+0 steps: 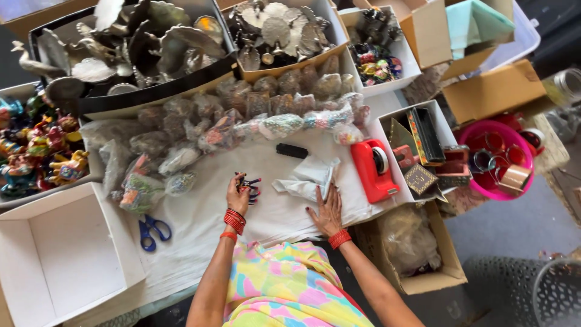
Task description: The person cleans a small animal ornament with a white cloth and then prepares bubble wrap to pack it.
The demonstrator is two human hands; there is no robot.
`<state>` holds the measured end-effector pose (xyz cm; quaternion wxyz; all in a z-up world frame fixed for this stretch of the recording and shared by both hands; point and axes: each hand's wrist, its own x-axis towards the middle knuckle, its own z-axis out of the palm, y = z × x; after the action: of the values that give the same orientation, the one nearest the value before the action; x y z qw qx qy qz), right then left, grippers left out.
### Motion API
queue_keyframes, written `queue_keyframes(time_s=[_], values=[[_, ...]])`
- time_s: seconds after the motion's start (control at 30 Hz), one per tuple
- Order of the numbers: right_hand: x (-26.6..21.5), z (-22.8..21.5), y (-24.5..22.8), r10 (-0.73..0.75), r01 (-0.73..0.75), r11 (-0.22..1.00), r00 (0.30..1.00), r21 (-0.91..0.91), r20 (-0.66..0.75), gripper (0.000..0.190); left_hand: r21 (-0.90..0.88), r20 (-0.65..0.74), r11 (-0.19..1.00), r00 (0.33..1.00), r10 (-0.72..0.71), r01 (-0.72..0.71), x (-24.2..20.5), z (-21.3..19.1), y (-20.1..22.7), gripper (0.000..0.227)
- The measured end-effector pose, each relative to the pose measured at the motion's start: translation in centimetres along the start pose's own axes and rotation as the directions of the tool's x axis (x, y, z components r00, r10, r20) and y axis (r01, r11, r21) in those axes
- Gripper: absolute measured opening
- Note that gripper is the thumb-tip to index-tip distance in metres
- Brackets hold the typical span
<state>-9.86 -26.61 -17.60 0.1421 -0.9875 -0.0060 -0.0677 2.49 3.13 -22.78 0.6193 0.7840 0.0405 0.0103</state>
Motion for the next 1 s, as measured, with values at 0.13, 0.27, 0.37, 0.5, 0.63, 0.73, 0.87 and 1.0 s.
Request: queue_keyframes(time_s=[0.13,0.27,0.37,0.5,0.63,0.73,0.87,1.0], values=[[0.5,1.2,0.7,-0.019,0.019,0.999,1.0,-0.049,-0.014,0.094,0.167,0.019,0.986,1.0,0.015,-0.018,0.3,-0.7,-1.4,0.047],[1.4,2.3,0.7,0.018,-0.02,0.995,1.0,-0.095,-0.016,0.093,0.296,0.003,0.944,0.988,0.151,-0.145,-0.4,-0.7,-0.9,0.043],[1.8,2.6,0.8,0.038,-0.036,0.994,0.999,-0.106,0.019,0.093,0.34,0.007,0.925,0.985,0.175,-0.167,-1.5,-1.2,-1.2,0.046],[2.6,3.9,2.4,0.113,-0.082,0.983,0.975,-0.162,0.193,0.095,0.403,0.065,0.896,0.982,0.175,-0.186,-2.5,-3.0,-1.7,0.055],[3.4,4.9,14.4,-0.01,-0.288,0.765,0.889,0.576,0.458,0.064,0.429,0.125,0.877,0.975,0.182,-0.218,-7.0,-5.5,1.5,0.063],[2.2,-0.7,15.6,0.05,-0.52,0.318,0.844,0.793,0.533,0.071,0.473,0.344,0.812,0.92,0.187,-0.342,-10.9,-7.1,1.7,0.084],[-2.7,-3.5,10.9,0.008,-0.169,0.863,0.946,0.475,0.323,0.074,0.658,0.624,0.52,0.781,0.029,-0.545,-17.0,-9.3,1.9,0.076],[-6.1,-6.4,4.9,-0.178,0.147,0.975,0.966,0.166,0.189,0.084,0.645,0.681,0.477,0.732,-0.005,-0.597,-18.6,-10.5,0.9,0.062]])
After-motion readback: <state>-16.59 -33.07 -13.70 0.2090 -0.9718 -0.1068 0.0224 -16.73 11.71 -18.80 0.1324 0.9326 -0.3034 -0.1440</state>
